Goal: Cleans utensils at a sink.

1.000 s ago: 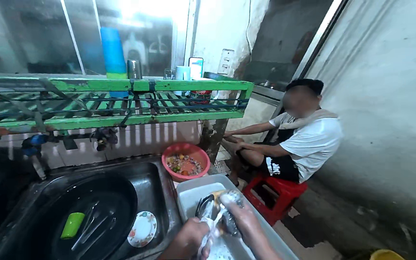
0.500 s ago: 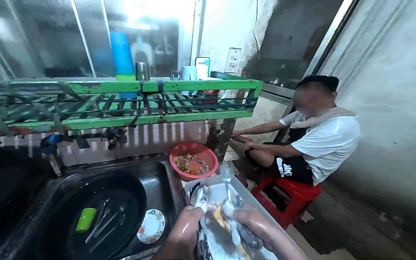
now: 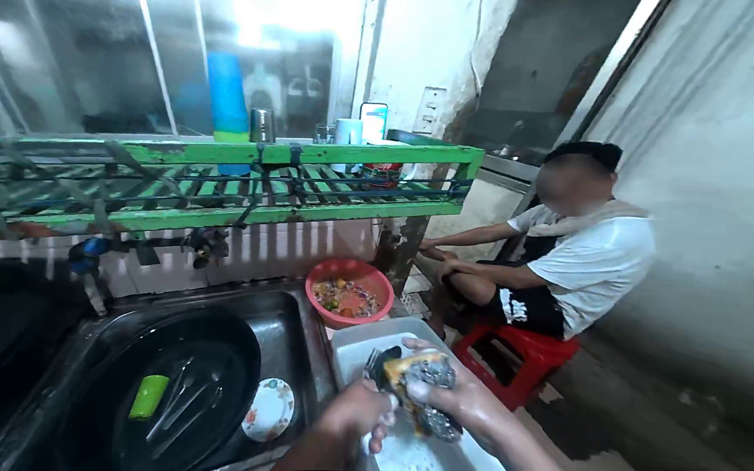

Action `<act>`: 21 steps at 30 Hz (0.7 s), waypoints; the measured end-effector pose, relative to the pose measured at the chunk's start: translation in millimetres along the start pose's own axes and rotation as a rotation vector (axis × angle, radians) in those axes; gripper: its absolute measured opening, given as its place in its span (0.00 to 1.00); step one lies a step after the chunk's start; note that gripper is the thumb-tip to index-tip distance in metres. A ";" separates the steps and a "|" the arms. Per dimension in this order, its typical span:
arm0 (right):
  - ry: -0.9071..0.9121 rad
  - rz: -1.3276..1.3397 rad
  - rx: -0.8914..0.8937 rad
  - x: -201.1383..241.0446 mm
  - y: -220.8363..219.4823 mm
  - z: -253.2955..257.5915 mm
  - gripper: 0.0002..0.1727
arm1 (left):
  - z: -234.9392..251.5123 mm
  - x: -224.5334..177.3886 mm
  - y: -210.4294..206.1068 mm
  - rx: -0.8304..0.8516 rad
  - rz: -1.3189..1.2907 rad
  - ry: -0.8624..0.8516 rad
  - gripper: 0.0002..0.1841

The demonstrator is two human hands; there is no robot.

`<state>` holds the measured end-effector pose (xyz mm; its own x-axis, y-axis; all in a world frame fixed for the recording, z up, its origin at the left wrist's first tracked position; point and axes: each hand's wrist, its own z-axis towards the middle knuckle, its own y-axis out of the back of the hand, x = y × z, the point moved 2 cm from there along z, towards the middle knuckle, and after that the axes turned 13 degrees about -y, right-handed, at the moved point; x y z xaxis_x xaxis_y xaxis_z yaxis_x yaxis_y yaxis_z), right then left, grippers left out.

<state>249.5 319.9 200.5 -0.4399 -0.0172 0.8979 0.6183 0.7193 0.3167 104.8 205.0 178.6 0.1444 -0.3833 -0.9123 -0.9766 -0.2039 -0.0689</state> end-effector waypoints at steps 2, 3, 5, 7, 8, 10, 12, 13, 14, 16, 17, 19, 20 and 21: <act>0.057 -0.034 -0.092 0.8 -2.8 0.0 0.34 | -0.4 -0.7 -10.0 0.053 0.034 0.021 0.09; 0.047 0.005 -0.171 -1.0 -3.0 0.1 0.30 | -0.9 -1.5 -10.2 0.048 0.010 0.003 0.11; -0.015 0.193 -0.265 -7.5 -1.8 0.9 0.32 | -2.1 -4.7 -7.0 0.005 -0.076 -0.052 0.12; -0.066 0.295 -0.244 -10.6 -5.8 -2.5 0.35 | -2.2 -6.2 -8.3 -0.040 -0.108 -0.077 0.11; -0.080 0.247 -0.203 -10.6 -9.4 -4.4 0.36 | -2.0 -7.0 -11.2 -0.080 -0.090 -0.081 0.10; -0.089 0.025 -0.179 -7.4 -14.0 -2.6 0.36 | -2.3 -7.5 -18.1 -0.150 -0.021 -0.077 0.11; -0.117 -0.158 -0.269 -4.5 -7.0 6.3 0.35 | -3.4 -3.9 -23.7 -0.166 -0.013 -0.052 0.15; -0.115 -0.181 -0.339 -6.1 -0.6 11.1 0.35 | -4.0 -1.8 -24.9 -0.171 -0.023 -0.039 0.16; -0.095 -0.136 -0.404 -9.6 6.5 15.5 0.34 | -3.8 -0.5 -24.2 -0.179 -0.041 -0.031 0.15; -0.058 0.130 -0.448 -13.4 17.3 18.0 0.35 | -1.8 2.2 -18.1 -0.192 -0.076 -0.043 0.16; -0.050 0.275 -0.437 -12.8 19.3 15.7 0.34 | -0.9 4.4 -14.7 -0.189 -0.087 -0.054 0.16; -0.063 0.410 -0.365 -7.9 21.9 8.4 0.33 | -1.9 4.6 -11.0 -0.179 -0.098 -0.070 0.17; -0.080 0.382 -0.308 -5.1 21.7 4.4 0.34 | -3.0 3.9 -11.4 -0.177 -0.103 -0.072 0.18; -0.093 0.313 -0.262 -2.6 19.7 1.8 0.35 | -4.1 3.5 -12.8 -0.175 -0.109 -0.072 0.19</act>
<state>261.6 335.4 203.9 -0.2539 0.2452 0.9356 0.8710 0.4785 0.1109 118.5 202.6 178.0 0.2297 -0.2862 -0.9302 -0.9123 -0.3962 -0.1034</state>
